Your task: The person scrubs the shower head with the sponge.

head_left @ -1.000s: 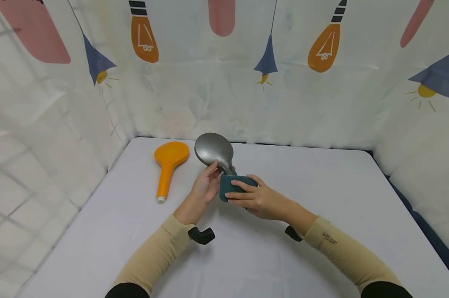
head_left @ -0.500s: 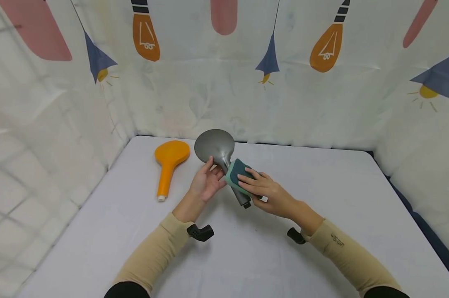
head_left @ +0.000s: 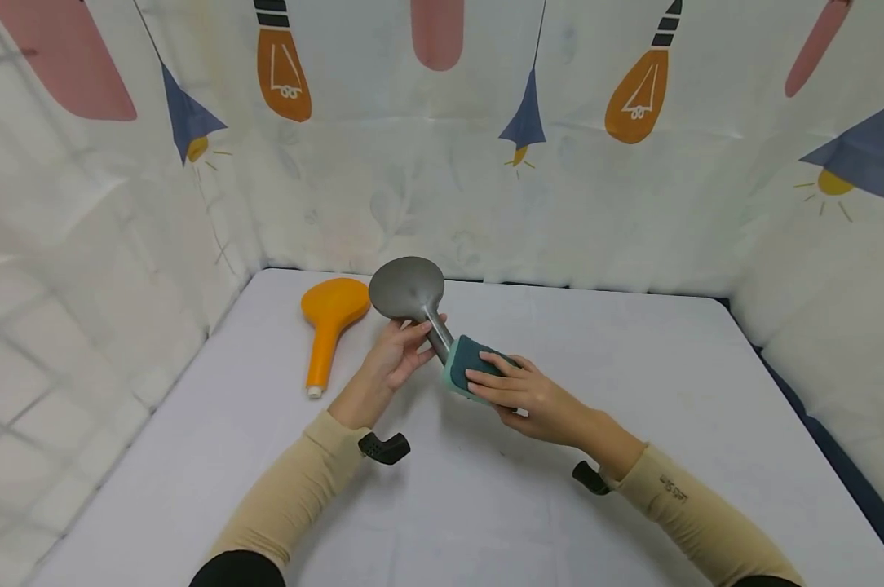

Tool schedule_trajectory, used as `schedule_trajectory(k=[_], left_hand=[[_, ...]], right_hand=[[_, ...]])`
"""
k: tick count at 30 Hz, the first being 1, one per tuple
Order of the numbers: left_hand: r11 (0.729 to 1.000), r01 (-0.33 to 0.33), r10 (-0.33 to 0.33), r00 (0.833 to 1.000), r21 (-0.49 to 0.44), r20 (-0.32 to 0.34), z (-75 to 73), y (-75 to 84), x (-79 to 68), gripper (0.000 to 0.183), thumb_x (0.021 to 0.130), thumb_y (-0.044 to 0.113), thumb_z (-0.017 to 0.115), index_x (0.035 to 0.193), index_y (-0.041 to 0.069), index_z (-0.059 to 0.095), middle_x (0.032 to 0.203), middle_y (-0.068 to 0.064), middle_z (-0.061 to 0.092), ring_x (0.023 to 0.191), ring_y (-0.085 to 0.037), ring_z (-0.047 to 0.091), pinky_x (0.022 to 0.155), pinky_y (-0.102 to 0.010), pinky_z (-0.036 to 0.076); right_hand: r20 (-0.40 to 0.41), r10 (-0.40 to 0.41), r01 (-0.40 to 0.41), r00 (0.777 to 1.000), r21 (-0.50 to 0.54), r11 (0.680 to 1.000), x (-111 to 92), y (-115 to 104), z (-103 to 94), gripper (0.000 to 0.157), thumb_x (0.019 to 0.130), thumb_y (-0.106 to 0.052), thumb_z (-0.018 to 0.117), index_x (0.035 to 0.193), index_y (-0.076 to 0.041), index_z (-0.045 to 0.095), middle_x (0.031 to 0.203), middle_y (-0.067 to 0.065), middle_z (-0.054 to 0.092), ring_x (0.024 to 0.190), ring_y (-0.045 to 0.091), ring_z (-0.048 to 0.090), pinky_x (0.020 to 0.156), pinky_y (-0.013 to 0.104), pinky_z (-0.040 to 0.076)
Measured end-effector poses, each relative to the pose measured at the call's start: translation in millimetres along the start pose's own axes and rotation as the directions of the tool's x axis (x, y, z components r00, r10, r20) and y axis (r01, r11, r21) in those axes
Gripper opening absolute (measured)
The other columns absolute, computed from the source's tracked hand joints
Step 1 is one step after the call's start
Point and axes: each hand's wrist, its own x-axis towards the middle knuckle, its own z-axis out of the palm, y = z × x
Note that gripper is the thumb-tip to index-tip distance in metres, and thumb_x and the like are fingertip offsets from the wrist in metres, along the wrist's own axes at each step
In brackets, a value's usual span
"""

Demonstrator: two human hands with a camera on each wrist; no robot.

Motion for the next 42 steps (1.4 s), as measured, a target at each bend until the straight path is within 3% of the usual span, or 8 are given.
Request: schedule_trajectory(k=[5, 11, 15, 20, 25, 29, 35, 42], left_hand=[[0.998, 0.065, -0.066, 0.997, -0.004, -0.03, -10.4, 3.0, 6.2, 0.064, 0.107, -0.006, 0.042, 0.163, 0.013, 0.018, 0.161, -0.016, 0.031, 0.109, -0.014, 0.065, 0.116, -0.06, 0.027], [0.989, 0.14, -0.139, 0.99, 0.053, -0.025, -20.0, 6.6, 11.6, 0.064, 0.108, -0.001, 0.041, 0.164, 0.015, 0.015, 0.164, -0.019, 0.028, 0.131, -0.024, 0.052, 0.109, -0.051, 0.035], [0.978, 0.175, -0.174, 0.985, 0.111, -0.016, -24.2, 7.3, 13.9, 0.066, 0.109, 0.002, 0.042, 0.166, 0.019, 0.012, 0.164, -0.021, 0.028, 0.123, -0.019, 0.056, 0.1, -0.043, 0.04], [0.966, 0.198, -0.198, 0.98, 0.164, -0.021, -29.5, 7.5, 17.9, 0.066, 0.11, 0.005, 0.041, 0.167, 0.022, 0.012, 0.162, -0.022, 0.031, 0.11, -0.01, 0.061, 0.094, -0.036, 0.041], [0.957, 0.192, -0.19, 0.981, 0.218, -0.033, -32.9, 8.4, 25.0, 0.058, 0.111, 0.008, 0.04, 0.165, 0.014, 0.019, 0.155, -0.02, 0.044, 0.111, -0.011, 0.055, 0.09, -0.032, 0.04], [0.951, 0.202, -0.19, 0.979, 0.233, -0.071, -35.1, 9.2, 30.0, 0.055, 0.112, 0.008, 0.037, 0.164, 0.01, 0.021, 0.157, -0.022, 0.04, 0.114, -0.013, 0.053, 0.089, -0.031, 0.039], [0.942, 0.245, -0.196, 0.956, 0.231, -0.218, -39.7, 12.5, 39.4, 0.057, 0.11, 0.007, 0.042, 0.163, 0.006, 0.022, 0.161, -0.018, 0.035, 0.124, -0.02, 0.048, 0.092, -0.031, 0.041], [0.927, 0.305, -0.225, 0.917, 0.217, -0.328, -48.1, 16.3, 44.1, 0.063, 0.108, 0.005, 0.047, 0.164, 0.005, 0.019, 0.164, -0.013, 0.029, 0.136, -0.025, 0.037, 0.115, -0.039, 0.032]], right_hand=[[-0.057, 0.075, -0.075, 0.996, -0.011, 0.997, -4, 3, 1.9, 0.057, 0.081, 0.006, 0.081, 0.136, -0.001, 0.065, 0.142, 0.013, 0.061, 0.133, 0.041, 0.053, 0.093, 0.066, 0.049], [-0.146, 0.176, -0.182, 0.973, -0.027, 0.983, -14, 13, -0.6, 0.054, 0.085, 0.008, 0.077, 0.137, 0.0, 0.064, 0.143, 0.014, 0.059, 0.133, 0.044, 0.051, 0.092, 0.068, 0.047], [-0.183, 0.257, -0.267, 0.949, -0.031, 0.963, -18, 20, -4.7, 0.062, 0.078, 0.015, 0.078, 0.137, 0.003, 0.063, 0.141, 0.018, 0.059, 0.133, 0.048, 0.05, 0.091, 0.072, 0.045], [-0.21, 0.353, -0.375, 0.912, -0.074, 0.924, -26, 29, -12.2, 0.055, 0.083, 0.014, 0.074, 0.136, 0.006, 0.062, 0.141, 0.022, 0.057, 0.136, 0.054, 0.043, 0.091, 0.078, 0.039], [-0.238, 0.441, -0.483, 0.865, -0.158, 0.861, -34, 40, -20.8, 0.052, 0.09, 0.012, 0.067, 0.14, 0.007, 0.057, 0.145, 0.024, 0.053, 0.138, 0.056, 0.038, 0.092, 0.08, 0.035], [-0.168, 0.576, -0.6, 0.8, -0.208, 0.773, -40, 49, -28.5, 0.053, 0.098, 0.007, 0.058, 0.15, 0.005, 0.047, 0.154, 0.023, 0.043, 0.146, 0.052, 0.028, 0.097, 0.078, 0.029], [-0.023, 0.772, -0.752, 0.636, -0.247, 0.612, -53, 62, -43.0, 0.053, 0.107, -0.002, 0.043, 0.158, 0.002, 0.031, 0.165, 0.02, 0.023, 0.152, 0.048, 0.008, 0.104, 0.076, 0.018], [0.058, 0.866, -0.839, 0.496, -0.226, 0.495, -73, 78, -55.8, 0.055, 0.111, -0.009, 0.031, 0.162, 0.001, 0.016, 0.169, 0.018, 0.006, 0.152, 0.049, -0.001, 0.103, 0.081, 0.012]])
